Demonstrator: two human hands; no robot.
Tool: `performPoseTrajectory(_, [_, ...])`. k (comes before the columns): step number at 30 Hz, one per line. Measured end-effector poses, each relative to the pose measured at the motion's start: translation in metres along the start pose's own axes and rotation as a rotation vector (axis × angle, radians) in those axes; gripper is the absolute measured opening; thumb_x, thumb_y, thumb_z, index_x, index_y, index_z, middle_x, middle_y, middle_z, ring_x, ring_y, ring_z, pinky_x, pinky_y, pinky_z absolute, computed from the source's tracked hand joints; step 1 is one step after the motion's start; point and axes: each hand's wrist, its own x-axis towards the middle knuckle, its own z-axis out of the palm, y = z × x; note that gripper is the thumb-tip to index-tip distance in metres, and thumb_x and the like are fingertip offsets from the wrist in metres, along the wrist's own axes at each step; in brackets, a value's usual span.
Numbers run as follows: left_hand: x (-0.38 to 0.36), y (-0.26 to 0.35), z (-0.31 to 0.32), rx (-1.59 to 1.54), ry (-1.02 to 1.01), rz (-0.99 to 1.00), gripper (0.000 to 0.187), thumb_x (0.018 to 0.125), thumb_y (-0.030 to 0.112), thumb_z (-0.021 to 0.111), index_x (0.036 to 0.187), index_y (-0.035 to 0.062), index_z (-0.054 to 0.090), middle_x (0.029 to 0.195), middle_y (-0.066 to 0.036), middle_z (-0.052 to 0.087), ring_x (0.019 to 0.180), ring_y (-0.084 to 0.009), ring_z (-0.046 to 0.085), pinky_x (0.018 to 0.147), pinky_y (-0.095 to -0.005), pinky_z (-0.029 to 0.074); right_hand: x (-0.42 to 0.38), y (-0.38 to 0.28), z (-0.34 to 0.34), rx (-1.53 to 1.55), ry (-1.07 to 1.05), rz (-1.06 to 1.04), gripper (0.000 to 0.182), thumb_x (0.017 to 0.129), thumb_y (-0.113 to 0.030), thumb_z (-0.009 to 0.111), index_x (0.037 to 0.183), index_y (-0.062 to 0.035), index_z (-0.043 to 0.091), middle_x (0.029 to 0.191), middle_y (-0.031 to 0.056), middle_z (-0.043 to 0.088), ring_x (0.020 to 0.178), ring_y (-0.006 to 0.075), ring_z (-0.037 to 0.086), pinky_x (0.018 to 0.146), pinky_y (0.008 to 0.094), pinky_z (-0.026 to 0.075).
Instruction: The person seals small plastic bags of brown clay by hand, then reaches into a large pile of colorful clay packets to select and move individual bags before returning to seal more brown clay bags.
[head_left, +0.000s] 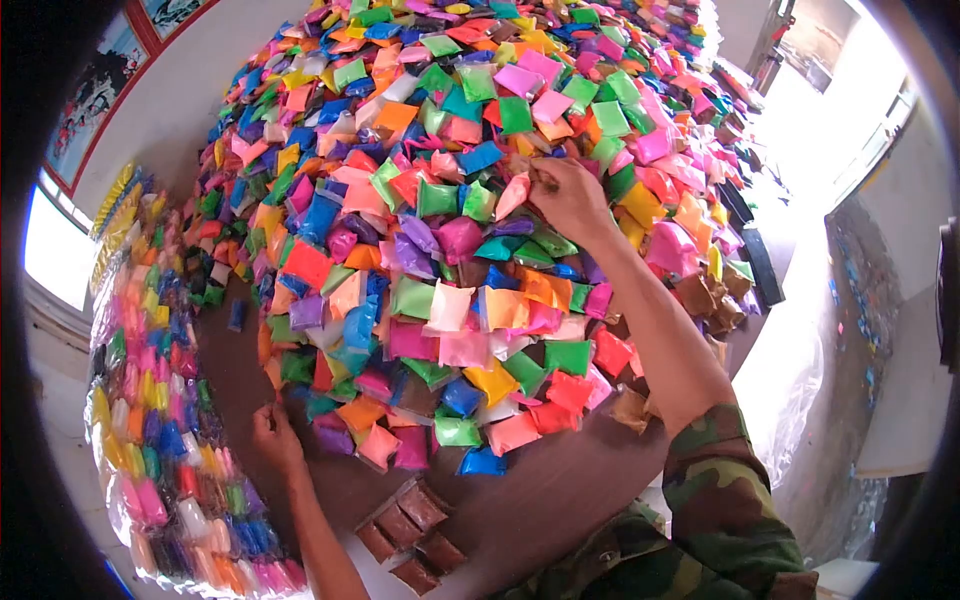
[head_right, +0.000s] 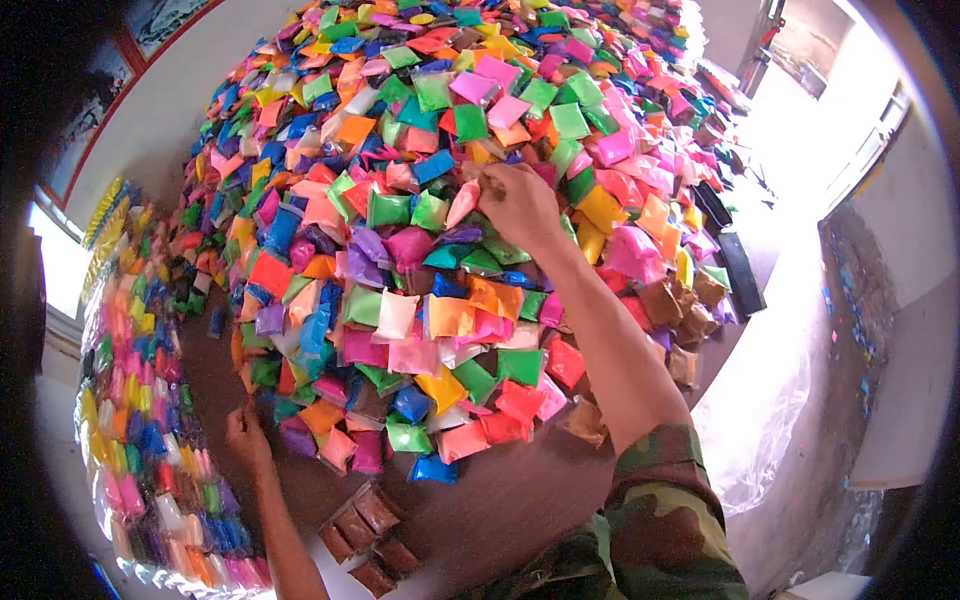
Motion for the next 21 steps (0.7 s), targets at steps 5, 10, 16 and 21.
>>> performPoseTrajectory(5, [0.005,-0.031,0.014,-0.149,0.063,0.044,0.018,0.105,0.015,0.065,0.102,-0.0027,0.065,0.091,-0.003,0.066,0.084,-0.0138,0.06,0.077,-0.0304,0.05,-0.034,-0.029,-0.075,0.988,-0.213,0.744,0.039,0.101,-0.027,0.065,0.137,-0.0106,0.064,0.115,0.004,0.074,0.1,0.0193,0.075,0.072,0.0315,0.059])
performPoseTrajectory(10, [0.006,-0.033,0.013,-0.089,0.059,0.105,0.017,0.105,0.015,0.065,0.103,-0.0024,0.065,0.09,-0.004,0.064,0.084,-0.0139,0.058,0.077,-0.0308,0.05,-0.08,-0.025,-0.111,1.338,-0.297,0.779,0.046,0.105,-0.023,0.058,0.148,-0.0101,0.051,0.129,0.0094,0.07,0.11,0.0272,0.075,0.07,0.0342,0.059])
performPoseTrajectory(16, [0.014,-0.04,0.011,-0.032,0.014,0.098,0.019,0.105,0.015,0.064,0.103,-0.0034,0.065,0.093,-0.006,0.067,0.087,-0.0154,0.061,0.081,-0.0334,0.052,-0.123,-0.04,-0.142,1.486,-0.3,0.799,0.047,0.105,-0.021,0.056,0.15,-0.0079,0.05,0.128,0.0119,0.07,0.107,0.03,0.075,0.071,0.0375,0.059])
performPoseTrajectory(21, [0.019,-0.049,0.013,0.007,0.047,0.152,0.021,0.105,0.018,0.065,0.104,-0.0033,0.067,0.096,-0.007,0.069,0.087,-0.0169,0.063,0.081,-0.0349,0.053,-0.157,-0.055,-0.184,0.817,-0.22,0.739,0.04,0.101,-0.016,0.061,0.138,-0.0029,0.064,0.118,0.0107,0.074,0.106,0.0256,0.075,0.082,0.0366,0.06])
